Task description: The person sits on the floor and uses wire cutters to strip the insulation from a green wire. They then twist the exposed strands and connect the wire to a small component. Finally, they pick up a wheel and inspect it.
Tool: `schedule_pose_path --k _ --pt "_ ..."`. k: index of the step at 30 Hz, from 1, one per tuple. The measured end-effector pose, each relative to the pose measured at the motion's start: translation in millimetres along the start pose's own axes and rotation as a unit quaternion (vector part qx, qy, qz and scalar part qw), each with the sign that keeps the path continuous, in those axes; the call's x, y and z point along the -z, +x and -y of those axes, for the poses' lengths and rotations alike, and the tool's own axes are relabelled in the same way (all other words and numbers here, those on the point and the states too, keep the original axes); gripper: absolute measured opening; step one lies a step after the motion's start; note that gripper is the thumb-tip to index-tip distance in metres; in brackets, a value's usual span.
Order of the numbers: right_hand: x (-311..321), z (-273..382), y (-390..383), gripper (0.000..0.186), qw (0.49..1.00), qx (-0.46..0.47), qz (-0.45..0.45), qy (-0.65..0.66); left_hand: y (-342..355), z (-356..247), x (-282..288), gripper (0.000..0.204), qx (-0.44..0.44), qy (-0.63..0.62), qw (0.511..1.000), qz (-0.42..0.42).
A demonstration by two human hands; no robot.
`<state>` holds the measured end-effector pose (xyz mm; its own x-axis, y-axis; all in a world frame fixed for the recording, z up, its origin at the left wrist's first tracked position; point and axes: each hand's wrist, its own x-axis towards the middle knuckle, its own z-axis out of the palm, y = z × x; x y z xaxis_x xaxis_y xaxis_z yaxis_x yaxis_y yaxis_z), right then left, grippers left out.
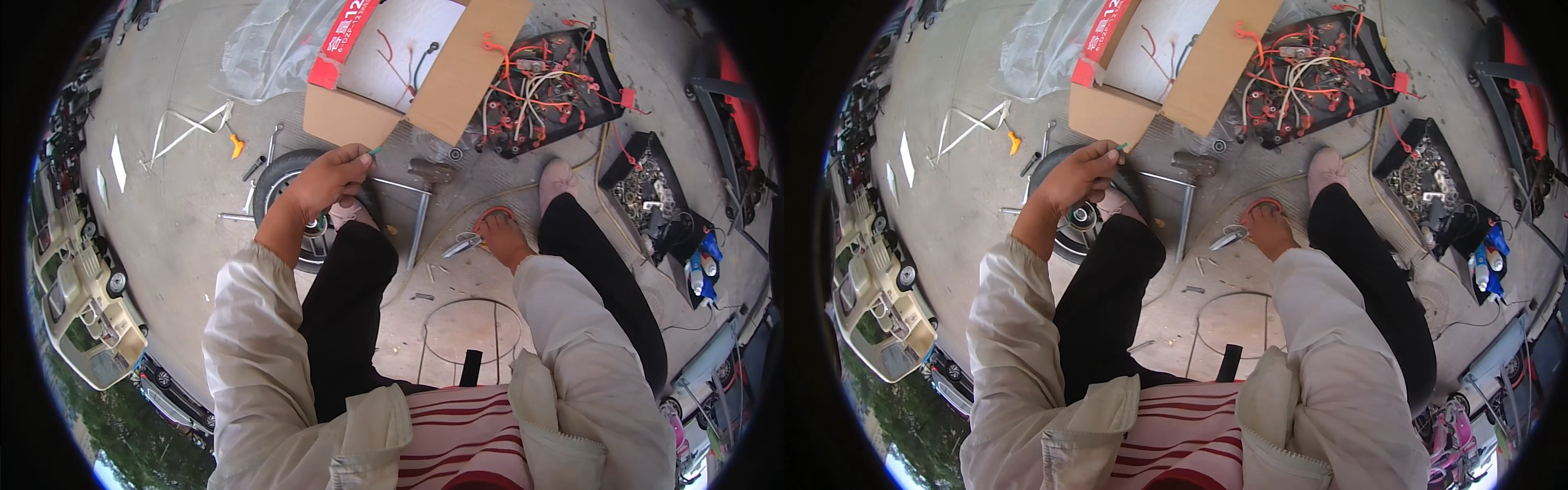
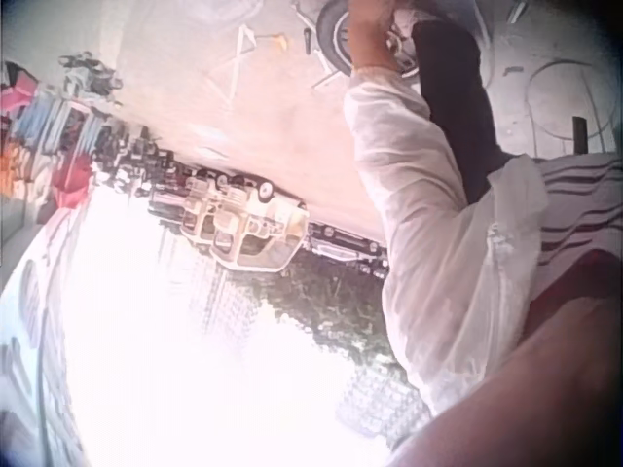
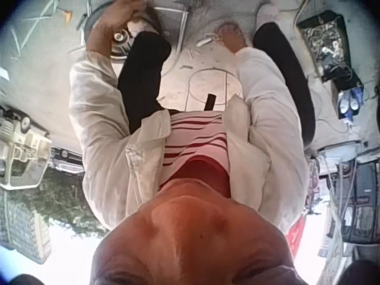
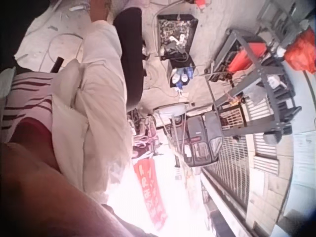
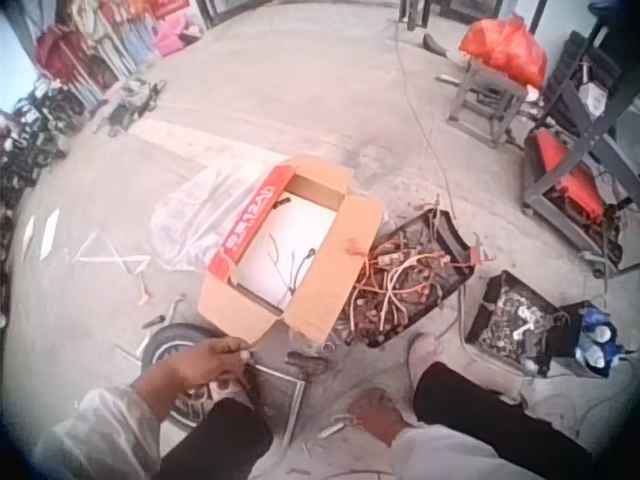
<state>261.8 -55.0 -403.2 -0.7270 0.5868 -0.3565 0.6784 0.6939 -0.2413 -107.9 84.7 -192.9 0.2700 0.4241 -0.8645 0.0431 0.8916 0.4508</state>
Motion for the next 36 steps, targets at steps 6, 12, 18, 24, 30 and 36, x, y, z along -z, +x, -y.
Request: schedule_pose_path --k 6,12,18,24,30,36 --pt "-3.1 -7.0 9.6 0.022 0.998 0.027 0.012 -0.047 -32.4 -3.9 -22.2 0.018 -0.147 -0.274 0.946 -0.092" --pt "67.9 -3.5 7.4 0.026 0.993 -0.035 0.078 0.086 -111.8 -46.2 -62.2 0.019 -0.303 -0.258 0.917 -0.033" --pt "251.7 -5.2 15.0 0.030 0.903 -0.182 -0.117 0.372 -207.3 -77.6 -138.5 0.018 -0.442 -0.268 0.856 -0.018" --pt "454.8 61.8 -35.9 0.023 0.510 -0.010 -0.177 0.842 -205.8 -28.2 -224.0 0.022 -0.524 -0.111 0.839 -0.096" --pt "455.0 52.9 -49.3 0.020 0.470 0.062 -0.161 0.866 -202.3 -37.5 -232.4 0.021 -0.514 0.043 0.848 -0.121" --pt "471.0 41.8 -18.5 0.016 0.535 0.029 -0.159 0.829 -184.4 -55.7 -207.6 0.017 -0.508 0.055 0.839 -0.184"
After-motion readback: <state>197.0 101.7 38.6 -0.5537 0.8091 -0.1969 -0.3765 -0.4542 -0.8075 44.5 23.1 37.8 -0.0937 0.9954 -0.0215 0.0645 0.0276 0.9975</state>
